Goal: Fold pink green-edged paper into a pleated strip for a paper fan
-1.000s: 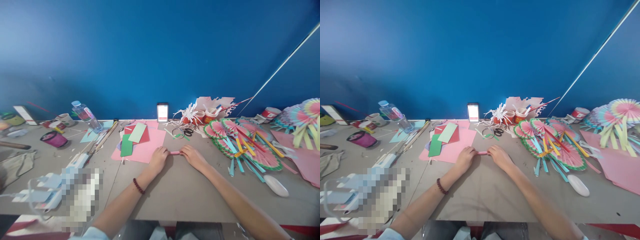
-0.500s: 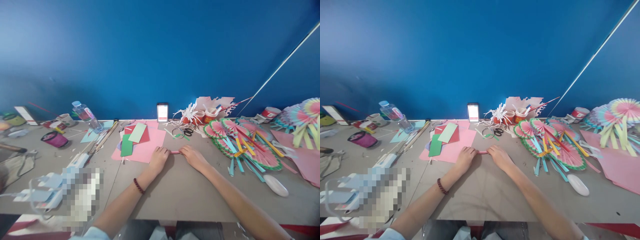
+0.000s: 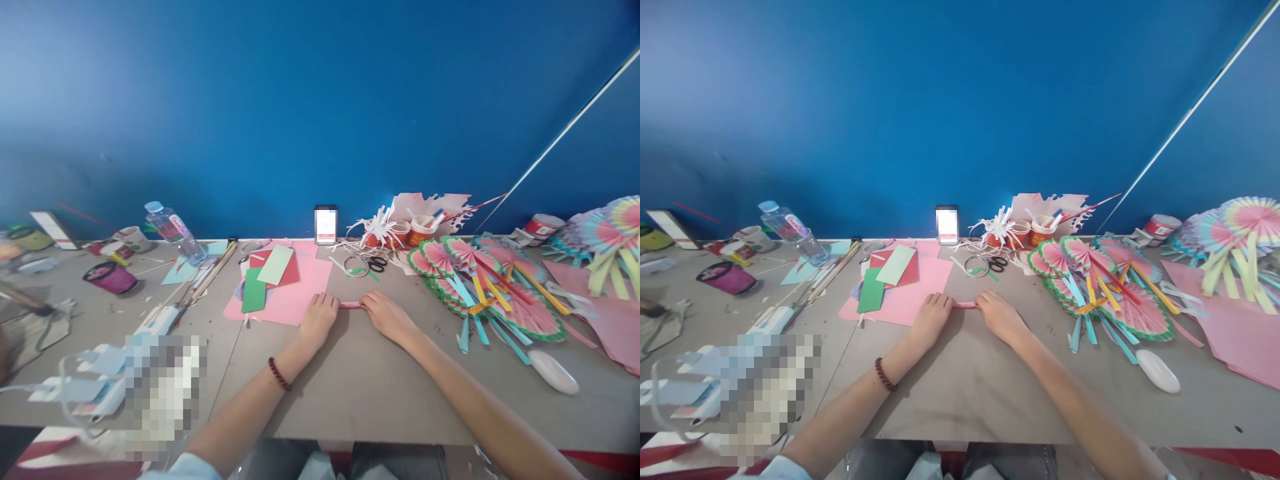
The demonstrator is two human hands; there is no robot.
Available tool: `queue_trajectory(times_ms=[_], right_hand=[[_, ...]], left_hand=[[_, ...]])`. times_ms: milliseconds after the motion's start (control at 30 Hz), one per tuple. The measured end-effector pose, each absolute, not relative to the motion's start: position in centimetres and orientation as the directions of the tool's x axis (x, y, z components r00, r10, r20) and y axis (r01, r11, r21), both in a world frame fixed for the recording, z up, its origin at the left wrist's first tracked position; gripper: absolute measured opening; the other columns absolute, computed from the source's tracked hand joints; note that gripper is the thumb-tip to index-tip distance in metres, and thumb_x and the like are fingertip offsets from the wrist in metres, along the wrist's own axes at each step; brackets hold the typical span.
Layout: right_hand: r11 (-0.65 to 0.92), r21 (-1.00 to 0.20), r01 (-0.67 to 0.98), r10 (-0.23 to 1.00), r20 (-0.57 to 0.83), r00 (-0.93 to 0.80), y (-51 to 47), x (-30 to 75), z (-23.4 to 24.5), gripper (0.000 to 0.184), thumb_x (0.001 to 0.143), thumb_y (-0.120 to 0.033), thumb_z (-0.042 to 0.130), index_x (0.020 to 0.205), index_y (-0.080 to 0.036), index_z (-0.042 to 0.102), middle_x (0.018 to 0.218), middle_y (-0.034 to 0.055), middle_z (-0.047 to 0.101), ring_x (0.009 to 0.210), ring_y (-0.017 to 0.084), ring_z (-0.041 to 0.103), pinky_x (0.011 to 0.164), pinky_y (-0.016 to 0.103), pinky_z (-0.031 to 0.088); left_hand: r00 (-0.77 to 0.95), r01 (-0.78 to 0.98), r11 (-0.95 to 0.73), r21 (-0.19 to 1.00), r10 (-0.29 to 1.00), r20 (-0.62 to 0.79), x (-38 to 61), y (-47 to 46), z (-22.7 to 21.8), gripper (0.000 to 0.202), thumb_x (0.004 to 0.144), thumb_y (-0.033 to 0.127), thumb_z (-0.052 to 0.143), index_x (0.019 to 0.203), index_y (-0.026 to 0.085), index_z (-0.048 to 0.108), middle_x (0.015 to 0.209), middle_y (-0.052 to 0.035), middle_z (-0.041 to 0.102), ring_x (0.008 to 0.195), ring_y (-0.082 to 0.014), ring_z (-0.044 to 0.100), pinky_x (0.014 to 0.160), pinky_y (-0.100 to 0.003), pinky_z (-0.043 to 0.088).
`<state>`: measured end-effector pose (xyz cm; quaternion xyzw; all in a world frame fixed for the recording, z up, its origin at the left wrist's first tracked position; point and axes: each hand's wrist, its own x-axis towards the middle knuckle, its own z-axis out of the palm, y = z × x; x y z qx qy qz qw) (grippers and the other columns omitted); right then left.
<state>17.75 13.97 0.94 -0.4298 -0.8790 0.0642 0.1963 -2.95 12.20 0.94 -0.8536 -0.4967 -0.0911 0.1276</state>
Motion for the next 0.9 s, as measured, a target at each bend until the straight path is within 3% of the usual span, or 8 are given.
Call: queue_trajectory(times_ms=[100, 300, 500, 900], right_hand=[[0.615, -0.333, 0.715, 0.789, 0.279, -0.548, 14.0, 17.8, 1.1, 0.025, 0.094, -0.015, 0.039, 0.091, -0.016, 0.063, 0.092, 0.0090, 0.064, 0.091, 0.021, 0.056, 0.084, 0.034, 0.046], [0.512, -0.588, 0.626, 0.852, 0.254, -0.458, 15.1, 18.1, 1.0, 0.023, 0.091, -0.018, 0.044, 0.089, -0.017, 0.067, 0.092, 0.0080, 0.068, 0.091, 0.019, 0.060, 0.085, 0.032, 0.045], [0.372, -0.689, 0.622, 0.925, 0.218, -0.311, 15.9, 18.0, 0.5, 0.020, 0.085, -0.029, 0.051, 0.079, -0.019, 0.067, 0.074, 0.0026, 0.069, 0.069, 0.017, 0.061, 0.067, 0.028, 0.047], [0.386, -0.663, 0.641, 0.922, 0.299, -0.246, 16.3, 17.9, -0.7, 0.023, 0.083, -0.032, 0.051, 0.074, -0.020, 0.069, 0.076, 0.0042, 0.069, 0.068, 0.016, 0.060, 0.065, 0.027, 0.047]], left_hand=[[0.453, 0.888, -0.457, -0.060, 0.841, 0.297, -3.1, 12.2, 0.8, 0.014, 0.091, 0.008, 0.047, 0.088, 0.014, 0.058, 0.086, -0.0069, 0.061, 0.082, -0.0211, 0.056, 0.074, -0.035, 0.045], [0.400, 0.877, -0.458, 0.143, 0.862, 0.312, -4.4, 12.9, 0.7, 0.017, 0.093, 0.011, 0.046, 0.087, 0.016, 0.061, 0.085, -0.0037, 0.063, 0.082, -0.0181, 0.058, 0.072, -0.031, 0.046], [0.366, 0.832, -0.469, 0.298, 0.866, 0.342, -5.0, 13.7, 0.2, 0.019, 0.091, 0.014, 0.049, 0.085, 0.018, 0.067, 0.084, -0.0033, 0.063, 0.082, -0.0163, 0.058, 0.073, -0.028, 0.045], [0.476, 0.826, -0.550, 0.123, 0.797, 0.371, -5.4, 13.9, -0.2, 0.014, 0.091, 0.022, 0.054, 0.091, 0.020, 0.068, 0.088, -0.0045, 0.057, 0.086, -0.0190, 0.051, 0.073, -0.031, 0.041]])
